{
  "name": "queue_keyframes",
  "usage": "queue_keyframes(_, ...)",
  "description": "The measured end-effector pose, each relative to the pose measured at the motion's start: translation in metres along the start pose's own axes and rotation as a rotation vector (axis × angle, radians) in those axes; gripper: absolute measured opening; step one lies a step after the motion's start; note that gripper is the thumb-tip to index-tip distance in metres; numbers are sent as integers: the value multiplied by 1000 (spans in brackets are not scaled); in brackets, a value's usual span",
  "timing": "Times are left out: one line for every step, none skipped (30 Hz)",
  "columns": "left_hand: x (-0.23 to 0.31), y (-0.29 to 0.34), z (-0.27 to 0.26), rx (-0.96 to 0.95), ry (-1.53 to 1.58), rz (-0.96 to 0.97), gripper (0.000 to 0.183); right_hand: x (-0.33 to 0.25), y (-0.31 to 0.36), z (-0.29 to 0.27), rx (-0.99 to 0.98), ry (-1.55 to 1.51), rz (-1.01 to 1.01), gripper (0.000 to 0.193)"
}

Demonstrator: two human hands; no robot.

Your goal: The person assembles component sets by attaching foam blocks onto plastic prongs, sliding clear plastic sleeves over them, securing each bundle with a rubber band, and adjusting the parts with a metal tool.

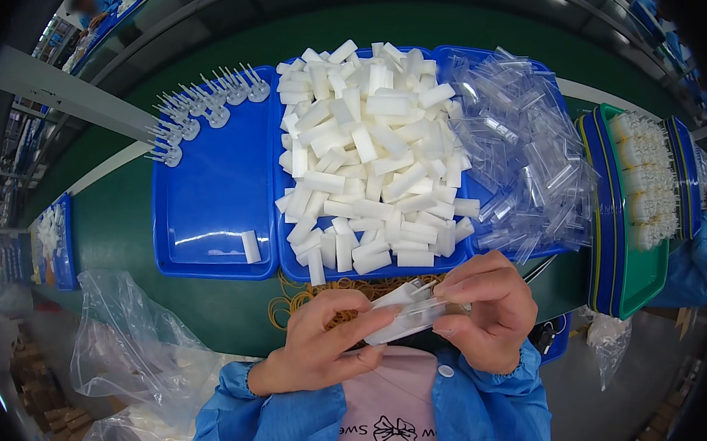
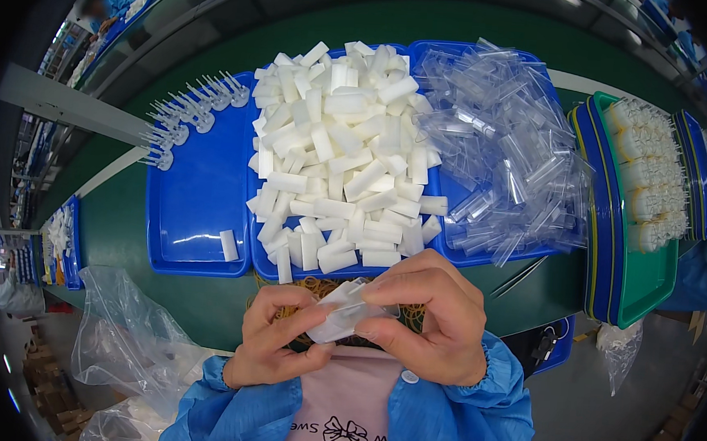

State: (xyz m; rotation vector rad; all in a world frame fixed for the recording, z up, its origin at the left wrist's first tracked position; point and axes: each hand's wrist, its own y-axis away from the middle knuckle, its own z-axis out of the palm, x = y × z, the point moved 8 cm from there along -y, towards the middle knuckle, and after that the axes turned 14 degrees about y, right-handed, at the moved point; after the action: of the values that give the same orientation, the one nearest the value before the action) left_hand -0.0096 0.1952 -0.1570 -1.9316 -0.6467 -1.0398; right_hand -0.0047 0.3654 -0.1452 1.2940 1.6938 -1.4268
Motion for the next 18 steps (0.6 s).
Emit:
queue_keyframes(1,0,0,-1,0,1,49,0,1,0,7,-14,-4,28)
queue_keyframes(5,1,1,-10,-86,46,48,0,2,0,8,-14,-5,28)
queue_keyframes(9,3,2,-18,-172,90,48,1,2,1,28,-26,-5,28)
queue_keyframes(9,3,3,-18,-173,90,48,1,3,0,47,-39,-5,27)
queue_keyframes(12,4,3,-8,-199,124,48,1,3,0,48,-39,-5,27)
queue_keyframes(16,4,3,1,-226,159,47,0,3,0,45,-52,-10,27)
queue_keyframes(16,4,3,1,-226,161,47,-1,3,0,42,-65,-14,27)
queue_keyframes(16,5,2,1,-218,161,47,-2,2,-1,43,-64,-15,27)
queue_keyframes(15,5,2,1,-210,160,47,1,1,0,13,-74,30,28)
queue_keyframes(15,6,2,1,-210,160,47,4,1,1,-18,-84,75,28)
queue_keyframes(12,7,0,20,-137,132,45,6,-2,-2,-18,-84,74,28)
queue_keyframes(9,7,-2,38,-63,104,44,8,-6,-2,-86,-58,56,29)
queue_keyframes(8,9,-1,38,-63,105,44,8,-8,1,-155,-31,37,29)
queue_keyframes(3,10,-4,94,36,52,42,7,-8,1,-155,-31,37,29)
queue_keyframes(-3,11,-8,153,133,-3,41,5,-9,-1,-127,19,1,29)
queue_keyframes(-2,11,-10,155,131,-4,41,2,-10,-3,-99,69,-36,29)
queue_keyframes(-2,9,-13,171,89,-15,40,0,-10,-2,-102,66,-37,29)
queue_keyframes(-2,7,-16,184,47,-26,39,-5,-10,-3,-49,169,-65,28)
